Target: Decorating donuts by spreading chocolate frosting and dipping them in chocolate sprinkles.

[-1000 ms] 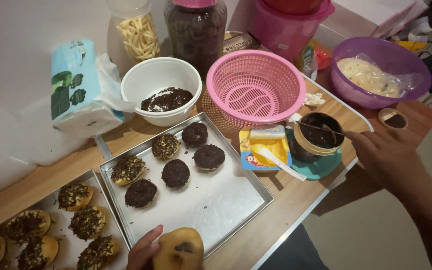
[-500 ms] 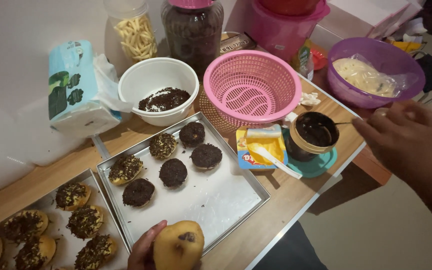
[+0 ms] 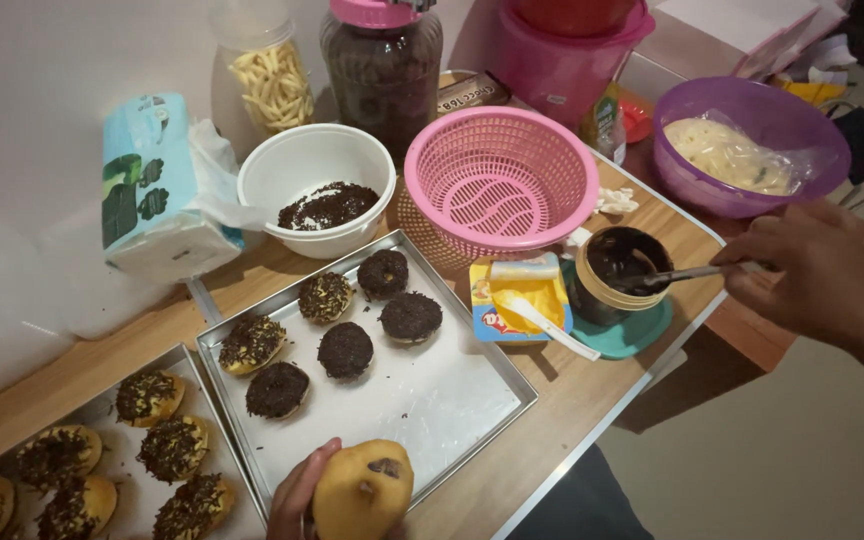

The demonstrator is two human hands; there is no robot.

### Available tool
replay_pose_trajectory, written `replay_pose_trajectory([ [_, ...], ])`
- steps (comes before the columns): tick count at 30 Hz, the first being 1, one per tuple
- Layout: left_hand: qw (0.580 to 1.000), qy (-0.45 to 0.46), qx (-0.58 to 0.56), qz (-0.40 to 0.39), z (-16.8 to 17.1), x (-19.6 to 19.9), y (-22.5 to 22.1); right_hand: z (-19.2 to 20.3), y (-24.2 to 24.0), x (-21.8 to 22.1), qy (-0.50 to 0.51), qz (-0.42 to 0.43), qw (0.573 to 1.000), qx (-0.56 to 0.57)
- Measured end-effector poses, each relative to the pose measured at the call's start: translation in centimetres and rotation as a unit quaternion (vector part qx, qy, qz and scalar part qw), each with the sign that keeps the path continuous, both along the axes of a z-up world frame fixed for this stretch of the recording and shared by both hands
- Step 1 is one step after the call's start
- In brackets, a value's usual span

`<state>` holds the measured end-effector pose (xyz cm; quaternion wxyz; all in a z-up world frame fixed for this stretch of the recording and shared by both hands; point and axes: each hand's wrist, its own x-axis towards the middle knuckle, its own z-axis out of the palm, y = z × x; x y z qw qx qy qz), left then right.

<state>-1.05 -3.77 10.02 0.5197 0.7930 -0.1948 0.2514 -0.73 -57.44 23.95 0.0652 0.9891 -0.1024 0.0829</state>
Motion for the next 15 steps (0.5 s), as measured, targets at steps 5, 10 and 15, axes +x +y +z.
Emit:
replay_pose_trajectory([
  [5, 0.999, 0.043, 0.023, 0.02, 2.6, 0.1, -2.8, -1.7, -2.6, -0.5, -0.049, -0.016, 0.952, 0.3],
  [10, 0.985, 0.129, 0.099, -0.065, 3.3, 1.2, -4.9, -4.4, -5.2, -0.8, -0.071, -0.074, 0.904, 0.415],
  [15, 0.913, 0.265, -0.215, -0.225, 8.9, 0.9, -13.5, -5.0, -5.4, -0.6, -0.069, -0.098, 0.84, 0.529],
])
